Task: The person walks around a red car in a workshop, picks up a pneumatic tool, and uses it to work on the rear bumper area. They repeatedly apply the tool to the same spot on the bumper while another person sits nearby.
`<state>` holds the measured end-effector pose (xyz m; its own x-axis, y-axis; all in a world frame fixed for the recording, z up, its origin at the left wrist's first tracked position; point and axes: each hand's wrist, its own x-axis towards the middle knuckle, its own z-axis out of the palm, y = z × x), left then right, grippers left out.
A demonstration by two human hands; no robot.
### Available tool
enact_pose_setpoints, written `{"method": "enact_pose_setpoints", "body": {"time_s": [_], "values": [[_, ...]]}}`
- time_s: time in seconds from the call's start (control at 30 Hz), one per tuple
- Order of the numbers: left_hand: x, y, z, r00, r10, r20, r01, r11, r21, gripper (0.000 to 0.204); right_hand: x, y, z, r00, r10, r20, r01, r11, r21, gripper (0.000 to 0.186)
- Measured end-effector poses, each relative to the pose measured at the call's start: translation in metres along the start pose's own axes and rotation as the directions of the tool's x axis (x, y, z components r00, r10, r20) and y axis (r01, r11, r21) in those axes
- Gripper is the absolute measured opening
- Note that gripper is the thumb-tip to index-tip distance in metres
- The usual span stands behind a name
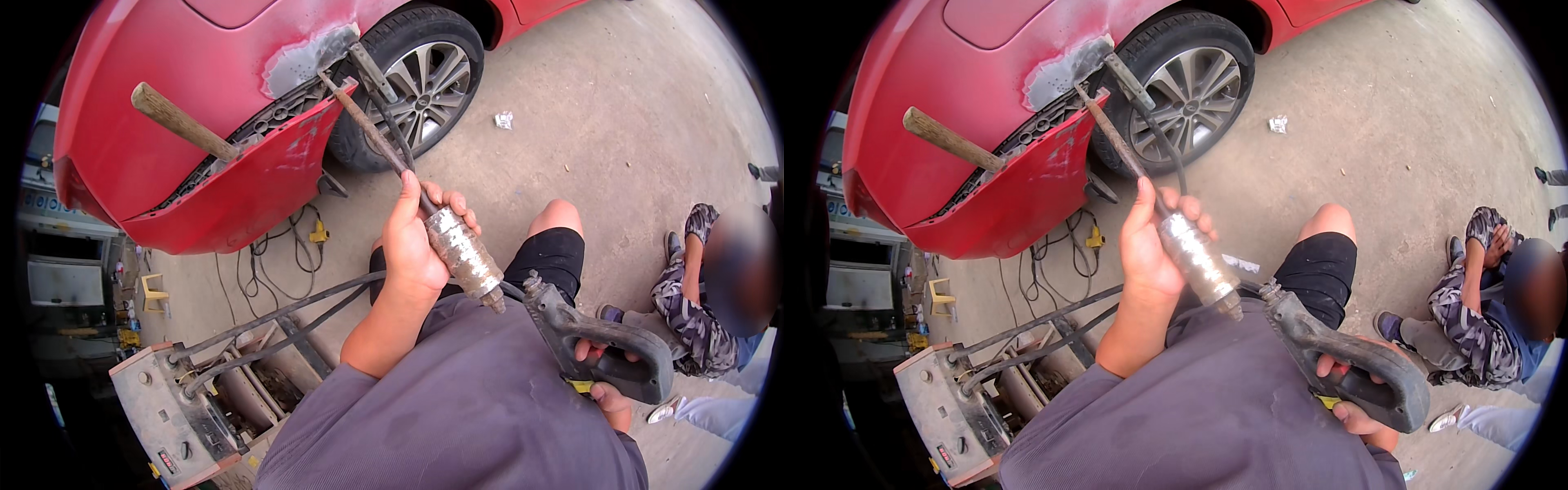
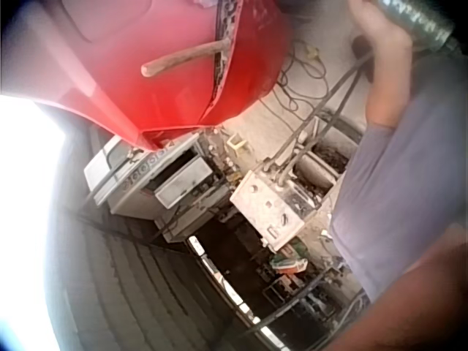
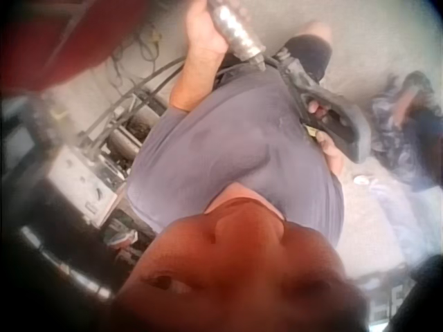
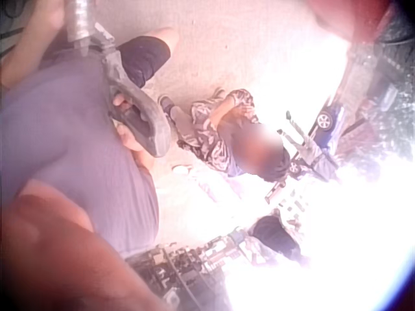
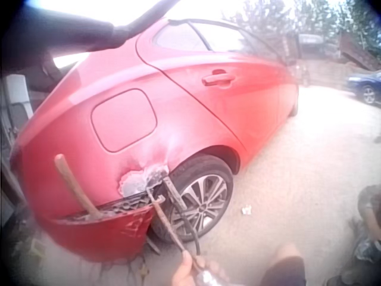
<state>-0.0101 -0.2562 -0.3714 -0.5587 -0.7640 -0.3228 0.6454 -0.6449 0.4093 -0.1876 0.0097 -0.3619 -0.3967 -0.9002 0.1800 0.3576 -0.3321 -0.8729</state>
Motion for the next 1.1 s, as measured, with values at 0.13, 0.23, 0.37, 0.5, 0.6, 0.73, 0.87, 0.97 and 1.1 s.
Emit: {"method": "enact_pose_setpoints", "body": {"time_s": [0.13,0.23,0.37,0.5,0.6,0.73,0.87,0.97,1.1], "values": [[-0.002,0.001,0.001,1.0,0.006,-0.002,-0.006,1.0,0.0,0.045,0.017,-0.012,0.001,0.99,-0.001,0.142,0.009,0.999,-0.053,0.051],[-0.003,0.002,0.002,1.0,0.005,0.003,-0.005,1.0,-0.005,0.045,0.014,-0.012,0.0,0.991,0.005,0.135,0.004,0.998,-0.063,0.052],[-0.003,0.002,0.003,1.0,0.014,0.015,-0.014,1.0,-0.008,0.045,0.006,0.0,-0.003,0.995,-0.039,0.096,0.044,0.998,-0.044,0.052],[-0.002,0.001,0.002,1.0,0.014,0.007,-0.014,1.0,-0.01,0.045,-0.004,-0.001,-0.005,0.998,-0.021,0.054,0.023,0.998,-0.05,0.051],[-0.001,0.0,0.005,0.999,0.027,0.021,-0.027,1.0,-0.007,0.045,-0.007,0.003,-0.006,0.999,-0.026,0.043,0.028,0.999,-0.025,0.049],[0.0,-0.003,0.01,0.999,0.032,0.029,-0.031,0.999,-0.018,0.045,-0.012,0.004,-0.01,0.999,-0.037,0.019,0.037,0.999,-0.001,0.047],[0.004,-0.006,0.012,0.997,0.056,0.052,-0.054,0.997,-0.049,0.044,-0.006,-0.002,-0.003,1.0,-0.001,-0.016,0.001,1.0,-0.008,0.044],[0.007,-0.007,0.015,0.993,0.067,0.101,-0.061,0.997,-0.053,0.044,-0.008,-0.007,-0.011,1.0,-0.004,0.014,0.005,0.999,-0.05,0.043],[0.007,-0.009,0.018,0.991,0.065,0.114,-0.06,0.997,-0.053,0.043,-0.008,-0.003,-0.013,0.997,-0.05,0.066,0.049,0.999,0.022,0.046]]}}
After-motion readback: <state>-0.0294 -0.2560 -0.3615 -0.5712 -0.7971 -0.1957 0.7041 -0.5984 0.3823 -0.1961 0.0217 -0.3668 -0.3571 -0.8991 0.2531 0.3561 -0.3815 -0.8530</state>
